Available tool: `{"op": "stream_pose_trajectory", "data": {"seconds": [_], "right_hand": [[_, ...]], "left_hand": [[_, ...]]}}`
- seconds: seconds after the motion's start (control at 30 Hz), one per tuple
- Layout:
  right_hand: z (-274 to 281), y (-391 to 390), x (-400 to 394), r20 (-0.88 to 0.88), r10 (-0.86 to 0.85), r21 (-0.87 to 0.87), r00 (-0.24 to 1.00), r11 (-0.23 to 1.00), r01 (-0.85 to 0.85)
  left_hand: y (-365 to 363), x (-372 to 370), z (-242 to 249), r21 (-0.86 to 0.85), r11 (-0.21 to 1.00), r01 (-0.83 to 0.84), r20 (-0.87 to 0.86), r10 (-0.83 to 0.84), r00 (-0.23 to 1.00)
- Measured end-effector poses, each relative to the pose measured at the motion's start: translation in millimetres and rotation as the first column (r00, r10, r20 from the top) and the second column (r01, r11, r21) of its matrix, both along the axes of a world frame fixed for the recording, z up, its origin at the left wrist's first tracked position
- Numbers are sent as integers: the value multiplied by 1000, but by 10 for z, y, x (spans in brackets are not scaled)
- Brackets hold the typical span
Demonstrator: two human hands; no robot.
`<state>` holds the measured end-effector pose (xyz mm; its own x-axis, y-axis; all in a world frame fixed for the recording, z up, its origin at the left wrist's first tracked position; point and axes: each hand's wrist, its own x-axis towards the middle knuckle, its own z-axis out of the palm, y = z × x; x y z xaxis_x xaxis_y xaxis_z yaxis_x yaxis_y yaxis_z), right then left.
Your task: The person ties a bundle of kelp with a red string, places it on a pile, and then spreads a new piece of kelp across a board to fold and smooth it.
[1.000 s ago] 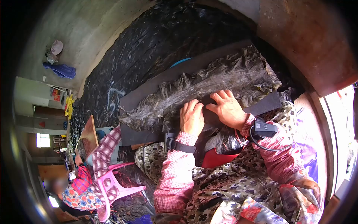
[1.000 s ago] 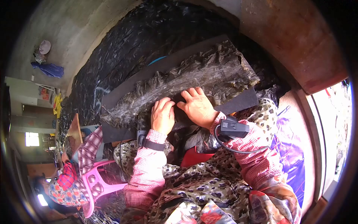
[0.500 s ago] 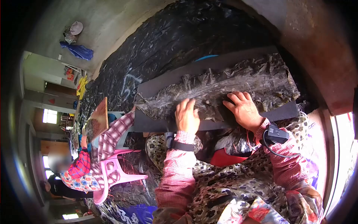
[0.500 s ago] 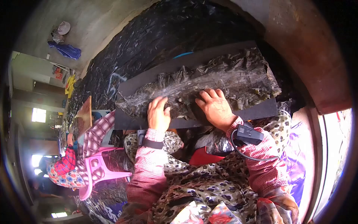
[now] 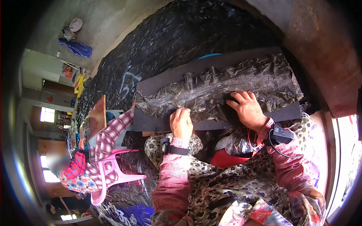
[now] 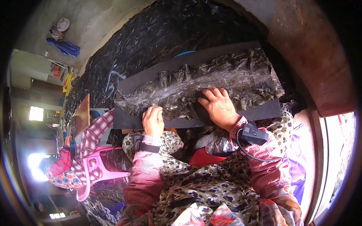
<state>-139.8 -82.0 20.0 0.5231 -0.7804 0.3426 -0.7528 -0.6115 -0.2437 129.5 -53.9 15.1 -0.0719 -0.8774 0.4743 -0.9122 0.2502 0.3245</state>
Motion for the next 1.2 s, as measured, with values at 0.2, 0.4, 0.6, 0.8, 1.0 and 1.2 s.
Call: {"op": "stream_pose_trajectory", "data": {"seconds": [0.2,0.4,0.6,0.8,1.0,1.2], "right_hand": [[28,-1,-6,-11,-2,-17,1000,1000,1],[313,67,360,143,89,-100,986,992,-75],[-67,163,685,77,311,-7,947,950,-312],[-74,190,697,70,294,112,953,947,-300],[10,201,752,100,313,88,944,943,-322],[16,221,765,107,305,113,946,942,-316]], "left_hand": [[43,26,-15,135,985,111,179,-135,975],[203,-50,-71,146,989,13,198,-42,979],[324,152,78,200,979,42,-143,-13,990],[44,421,73,66,993,-99,196,84,977],[-51,568,22,6,993,-115,243,110,964],[-14,695,-54,6,987,159,296,-154,943]]}}
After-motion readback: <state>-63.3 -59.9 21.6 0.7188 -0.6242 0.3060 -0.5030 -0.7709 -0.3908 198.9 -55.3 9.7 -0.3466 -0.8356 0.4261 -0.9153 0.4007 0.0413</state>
